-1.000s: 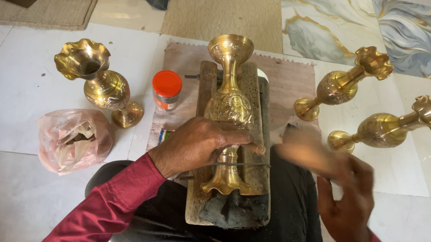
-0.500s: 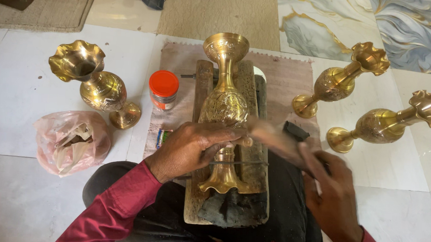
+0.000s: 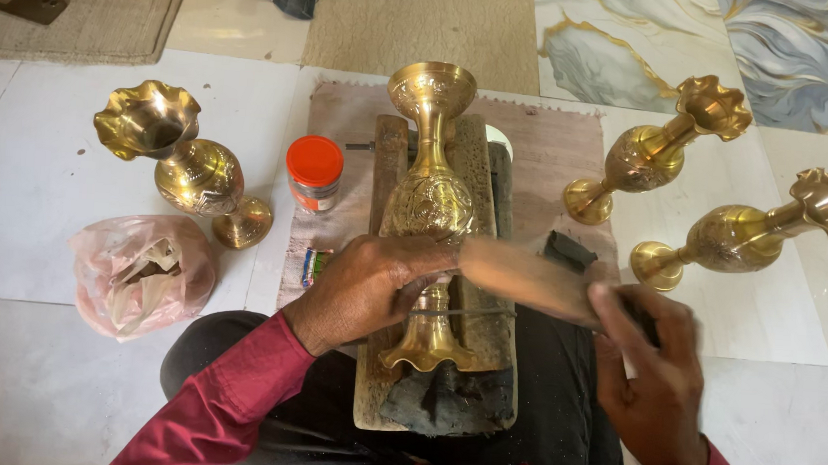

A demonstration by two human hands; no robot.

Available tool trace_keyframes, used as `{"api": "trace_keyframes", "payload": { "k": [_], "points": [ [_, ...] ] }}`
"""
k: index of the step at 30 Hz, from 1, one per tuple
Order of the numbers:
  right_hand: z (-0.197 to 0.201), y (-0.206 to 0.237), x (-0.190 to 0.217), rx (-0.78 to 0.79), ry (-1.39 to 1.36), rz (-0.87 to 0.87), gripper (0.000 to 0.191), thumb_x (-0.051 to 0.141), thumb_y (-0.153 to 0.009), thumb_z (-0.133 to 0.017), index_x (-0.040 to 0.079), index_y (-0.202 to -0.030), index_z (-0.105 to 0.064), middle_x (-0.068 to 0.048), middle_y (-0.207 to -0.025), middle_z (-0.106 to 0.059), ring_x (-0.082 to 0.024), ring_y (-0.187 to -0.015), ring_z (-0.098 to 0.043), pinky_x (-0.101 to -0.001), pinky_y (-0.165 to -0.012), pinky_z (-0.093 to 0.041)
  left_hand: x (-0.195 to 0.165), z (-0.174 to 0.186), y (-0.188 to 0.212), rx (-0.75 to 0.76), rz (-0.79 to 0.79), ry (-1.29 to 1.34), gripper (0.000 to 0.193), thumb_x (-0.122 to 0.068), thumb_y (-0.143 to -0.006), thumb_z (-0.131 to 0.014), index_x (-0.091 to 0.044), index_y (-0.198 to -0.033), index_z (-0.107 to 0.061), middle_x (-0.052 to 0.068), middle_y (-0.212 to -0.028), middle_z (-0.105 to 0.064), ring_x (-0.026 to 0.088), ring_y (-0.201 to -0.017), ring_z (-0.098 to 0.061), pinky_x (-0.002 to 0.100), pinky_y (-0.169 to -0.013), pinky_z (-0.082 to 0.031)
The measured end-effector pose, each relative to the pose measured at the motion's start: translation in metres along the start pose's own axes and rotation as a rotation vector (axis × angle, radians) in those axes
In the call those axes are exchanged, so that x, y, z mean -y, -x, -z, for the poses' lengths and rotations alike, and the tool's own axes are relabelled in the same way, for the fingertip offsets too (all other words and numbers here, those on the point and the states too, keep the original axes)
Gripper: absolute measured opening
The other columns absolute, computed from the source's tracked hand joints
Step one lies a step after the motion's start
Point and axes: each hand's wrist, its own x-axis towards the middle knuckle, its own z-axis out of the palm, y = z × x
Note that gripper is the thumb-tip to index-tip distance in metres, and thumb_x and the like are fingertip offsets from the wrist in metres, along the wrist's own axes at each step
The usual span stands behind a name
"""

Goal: The person sits on the floor with a brass vase clamped on a wooden block and engraves decorative patterns into its surface, holding a chisel against the metal and striking it with a wooden mallet. They reposition the chisel repeatedly to work different areas of the engraved design.

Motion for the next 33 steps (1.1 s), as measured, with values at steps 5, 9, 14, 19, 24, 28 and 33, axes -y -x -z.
{"api": "trace_keyframes", "payload": {
  "k": [5, 9, 14, 19, 24, 28, 33],
  "points": [
    [-0.002, 0.009, 0.003, -0.111, -0.169, -0.057, 0.055, -0.001, -0.094, -0.069, 0.006, -0.146, -0.052, -0.019, -0.135, -0.055, -0.024, -0.118, -0.066, -0.0288, -0.087, -0.059, 0.0, 0.006, -0.008, 0.118, -0.055, -0.061, 0.056, 0.008, -0.073, -0.073, -0.014, -0.125, -0.069, 0.01, -0.123, -0.074, 0.03, -0.112, -0.073, 0.04, -0.09, -0.061],
    [-0.007, 0.019, 0.002, -0.085, 0.05, -0.074, 0.058, -0.004, -0.086, -0.07, 0.011, -0.14, -0.059, -0.016, -0.125, -0.059, -0.03, -0.112, -0.062, -0.0383, -0.088, -0.054, -0.004, 0.007, -0.015, 0.193, -0.003, -0.061, 0.053, 0.004, -0.075, -0.076, -0.015, -0.123, -0.069, 0.008, -0.119, -0.075, 0.028, -0.101, -0.075, 0.041, -0.082, -0.062],
    [-0.014, 0.032, -0.001, -0.031, 0.101, -0.057, 0.06, -0.004, -0.088, -0.071, 0.012, -0.145, -0.057, -0.02, -0.126, -0.059, -0.033, -0.114, -0.064, -0.0396, -0.092, -0.055, -0.008, 0.01, -0.021, 0.228, -0.027, -0.045, 0.051, 0.004, -0.075, -0.075, -0.017, -0.122, -0.07, 0.005, -0.117, -0.077, 0.025, -0.097, -0.077, 0.039, -0.077, -0.062],
    [-0.023, 0.031, -0.004, 0.092, 0.006, -0.191, 0.064, -0.002, -0.086, -0.07, 0.014, -0.147, -0.056, -0.019, -0.124, -0.06, -0.033, -0.111, -0.065, -0.0384, -0.086, -0.057, -0.011, 0.008, -0.029, 0.187, -0.091, -0.071, 0.05, 0.004, -0.077, -0.075, -0.017, -0.122, -0.07, 0.005, -0.121, -0.076, 0.025, -0.099, -0.076, 0.036, -0.081, -0.063],
    [-0.038, 0.03, -0.006, 0.141, -0.06, -0.254, 0.065, -0.001, -0.085, -0.071, 0.018, -0.146, -0.057, -0.017, -0.122, -0.062, -0.032, -0.109, -0.066, -0.0395, -0.084, -0.056, -0.01, 0.005, -0.041, 0.318, -0.032, -0.055, 0.055, 0.001, -0.073, -0.078, -0.015, -0.125, -0.069, 0.007, -0.128, -0.071, 0.022, -0.091, -0.078, 0.037, -0.08, -0.062],
    [-0.038, 0.037, -0.014, 0.163, -0.032, -0.283, 0.066, -0.004, -0.084, -0.068, 0.017, -0.145, -0.058, -0.017, -0.123, -0.061, -0.03, -0.107, -0.067, -0.0363, -0.082, -0.058, -0.012, 0.004, -0.043, 0.281, -0.076, -0.092, 0.046, 0.005, -0.08, -0.074, -0.015, -0.122, -0.072, 0.006, -0.126, -0.074, 0.024, -0.094, -0.077, 0.036, -0.081, -0.064],
    [-0.037, 0.049, -0.023, -0.092, -0.274, -0.349, 0.059, -0.001, -0.092, -0.071, 0.005, -0.147, -0.051, -0.015, -0.123, -0.056, -0.025, -0.104, -0.061, -0.0328, -0.082, -0.053, -0.013, 0.006, -0.045, 0.29, -0.112, -0.118, 0.047, 0.005, -0.08, -0.073, -0.015, -0.122, -0.073, 0.008, -0.121, -0.074, 0.025, -0.097, -0.077, 0.036, -0.081, -0.064]
  ]
}}
